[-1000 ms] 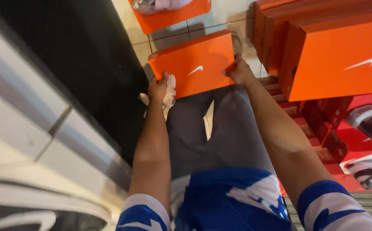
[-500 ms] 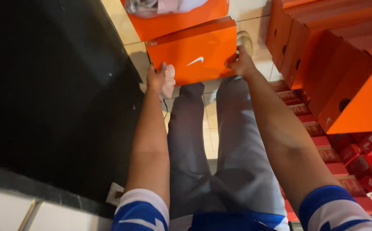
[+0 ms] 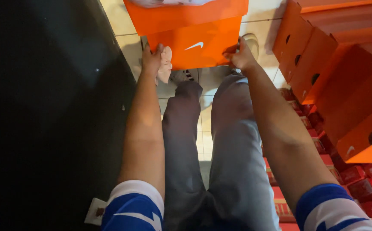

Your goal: Cleaning and organizing shoeboxes using a cloth

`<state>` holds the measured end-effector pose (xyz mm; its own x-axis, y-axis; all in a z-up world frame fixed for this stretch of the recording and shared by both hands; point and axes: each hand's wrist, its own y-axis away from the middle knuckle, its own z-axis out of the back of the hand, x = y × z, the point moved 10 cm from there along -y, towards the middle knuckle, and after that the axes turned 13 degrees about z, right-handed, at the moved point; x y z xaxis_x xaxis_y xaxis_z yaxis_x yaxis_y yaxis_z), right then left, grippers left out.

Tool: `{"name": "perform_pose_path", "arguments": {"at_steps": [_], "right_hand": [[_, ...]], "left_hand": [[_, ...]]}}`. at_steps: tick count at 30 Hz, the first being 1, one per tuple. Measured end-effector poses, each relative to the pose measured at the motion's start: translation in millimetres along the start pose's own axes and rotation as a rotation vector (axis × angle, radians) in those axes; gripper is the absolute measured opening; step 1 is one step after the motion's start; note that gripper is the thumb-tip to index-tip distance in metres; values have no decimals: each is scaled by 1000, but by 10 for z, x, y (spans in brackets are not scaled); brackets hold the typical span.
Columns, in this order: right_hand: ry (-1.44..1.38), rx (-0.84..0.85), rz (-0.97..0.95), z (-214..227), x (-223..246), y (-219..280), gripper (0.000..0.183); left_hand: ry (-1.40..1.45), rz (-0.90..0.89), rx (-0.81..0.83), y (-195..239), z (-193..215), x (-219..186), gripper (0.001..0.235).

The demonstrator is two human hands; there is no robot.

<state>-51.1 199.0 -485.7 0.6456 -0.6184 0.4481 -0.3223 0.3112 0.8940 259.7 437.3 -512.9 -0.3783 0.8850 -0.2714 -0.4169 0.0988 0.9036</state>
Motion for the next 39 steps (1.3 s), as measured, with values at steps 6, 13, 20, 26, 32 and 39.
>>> {"name": "perform_pose_path", "arguments": {"at_steps": [6,13,20,26,32,39], "right_hand": [[32,14,26,-171,241,-174,67],[-193,-19,232,-391,-432,-651,78],[-89,-174,349,-376,-668,-661,91],[240,-118,157,-361,-549,-447,92],[93,-44,38,-437,-588,-447,90],[201,-198,300,-451,-728,-820,79]], "left_hand": [[-91,126,-44,-349,76,306,32],[-152,84,-150,-811,-36,878,59],[60,123,-196,-944,-121,841,51],[-269,249,-74,-921,37,703,55],[-254,291,-64,-1029,16,666,62],[-39,379,-147,-582,-10,248,57]]}}
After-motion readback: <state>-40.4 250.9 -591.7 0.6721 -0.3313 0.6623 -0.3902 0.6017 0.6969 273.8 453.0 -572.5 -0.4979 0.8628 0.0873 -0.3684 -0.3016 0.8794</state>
